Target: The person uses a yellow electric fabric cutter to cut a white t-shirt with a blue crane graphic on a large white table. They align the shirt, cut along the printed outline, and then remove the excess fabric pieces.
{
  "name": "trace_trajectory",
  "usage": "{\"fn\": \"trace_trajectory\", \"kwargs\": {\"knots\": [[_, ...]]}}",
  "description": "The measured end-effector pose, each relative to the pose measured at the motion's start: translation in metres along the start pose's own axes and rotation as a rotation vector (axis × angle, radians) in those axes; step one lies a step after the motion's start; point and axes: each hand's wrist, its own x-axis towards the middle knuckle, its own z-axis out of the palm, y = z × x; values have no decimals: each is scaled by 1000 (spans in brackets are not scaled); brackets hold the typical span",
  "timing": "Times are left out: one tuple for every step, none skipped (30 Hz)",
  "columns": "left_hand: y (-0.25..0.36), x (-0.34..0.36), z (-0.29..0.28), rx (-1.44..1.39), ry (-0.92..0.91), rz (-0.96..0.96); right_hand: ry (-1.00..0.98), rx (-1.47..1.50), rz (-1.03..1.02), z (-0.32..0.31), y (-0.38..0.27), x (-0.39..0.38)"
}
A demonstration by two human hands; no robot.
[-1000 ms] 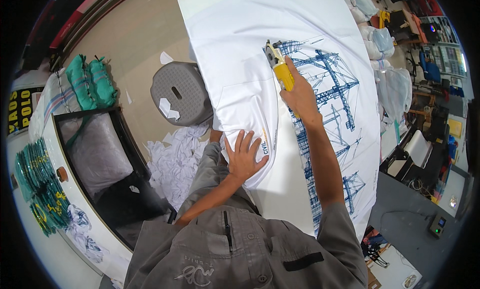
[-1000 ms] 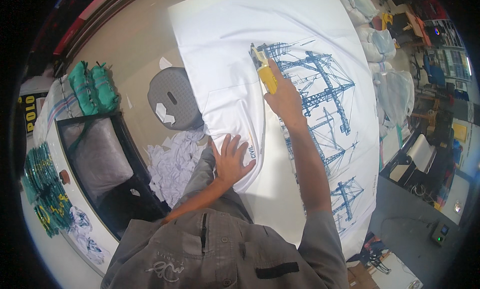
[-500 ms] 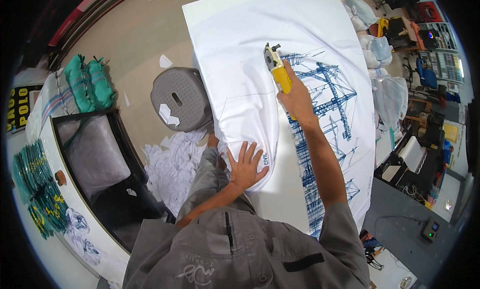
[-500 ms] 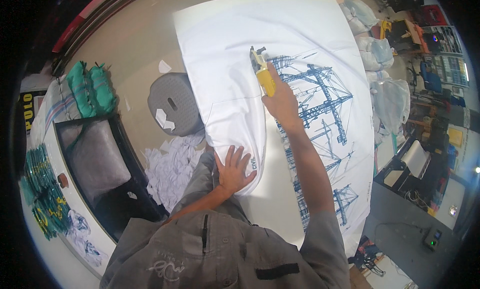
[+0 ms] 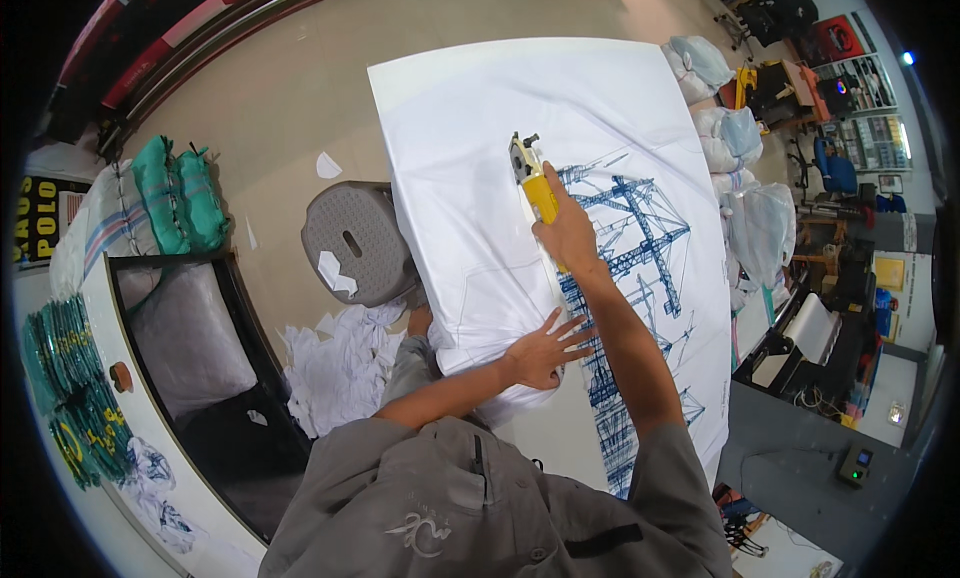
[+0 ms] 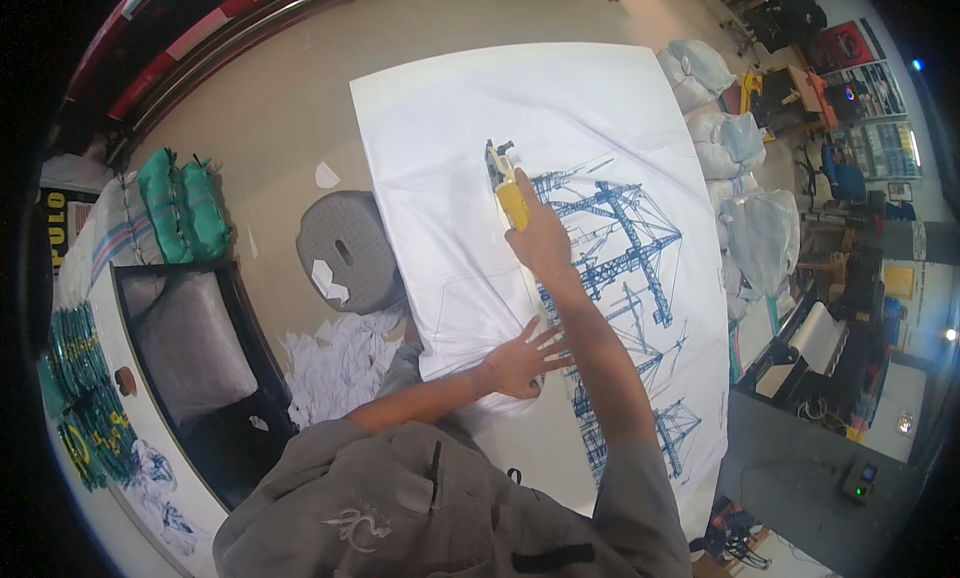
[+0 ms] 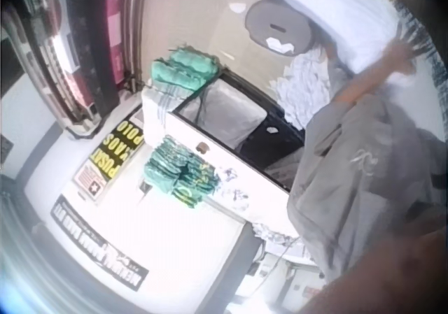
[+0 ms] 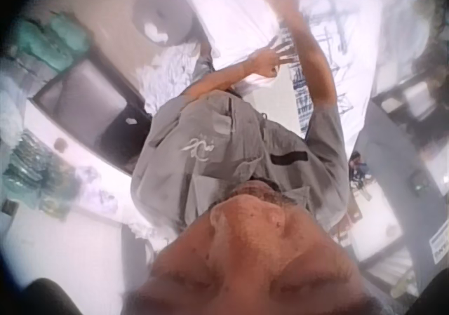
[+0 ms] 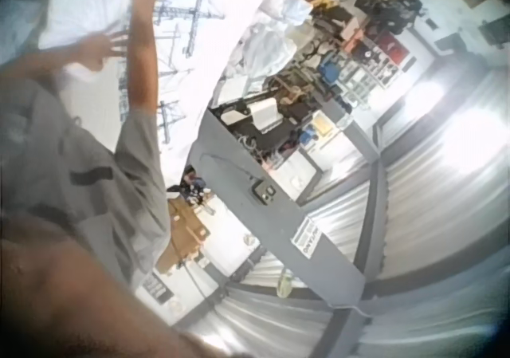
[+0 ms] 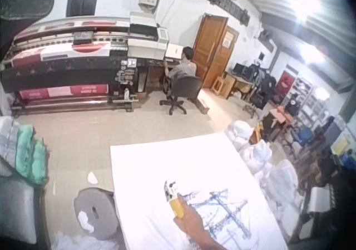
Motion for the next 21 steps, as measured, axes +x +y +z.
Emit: {"fn": "trace_trajectory", "kwargs": {"knots": [[0,7,2,16,-49,-8,2,-3,-5,2,1,3],[-1,14,8,19,-70,-3,3,-7,-10,1,1,5],[-5,18,22,20,-103,4,6,13,-30,3,2,8],[-2,21,26,16,-130,12,8,-4,-32,4,2,11],[1,22,30,41,-192,47,10,-20,-33,6,4,15],[6,21,43,49,-201,109,17,-34,-30,6,6,19],[12,19,61,62,-192,151,25,-38,-32,7,1,21],[20,17,76,73,-189,205,17,-48,-31,5,-1,23],[29,15,78,-35,-208,244,3,-58,-36,5,-4,26],[39,13,80,-145,-229,290,-8,-69,-36,4,-6,28],[51,11,97,-53,-263,368,-11,-65,-29,2,-7,30],[55,0,111,-107,-192,439,-19,-61,-30,2,-9,32],[62,-7,146,-56,-128,527,-23,-56,-20,1,-10,33],[73,-12,172,-85,-113,607,-30,-38,9,-1,-10,33],[79,-12,177,-99,-167,658,-46,-21,16,-1,-17,35],[82,-14,181,-116,-226,714,-59,-1,30,-1,-22,36],[84,-16,185,-166,-236,734,-65,7,27,1,-26,38],[85,-18,187,-223,-253,763,-67,18,35,1,-27,37],[86,-20,190,-282,-273,794,-67,31,47,1,-27,36],[86,-23,193,-304,-252,752,-64,38,56,0,-27,36],[86,-23,192,-325,-227,701,-70,44,58,2,-29,34]]}}
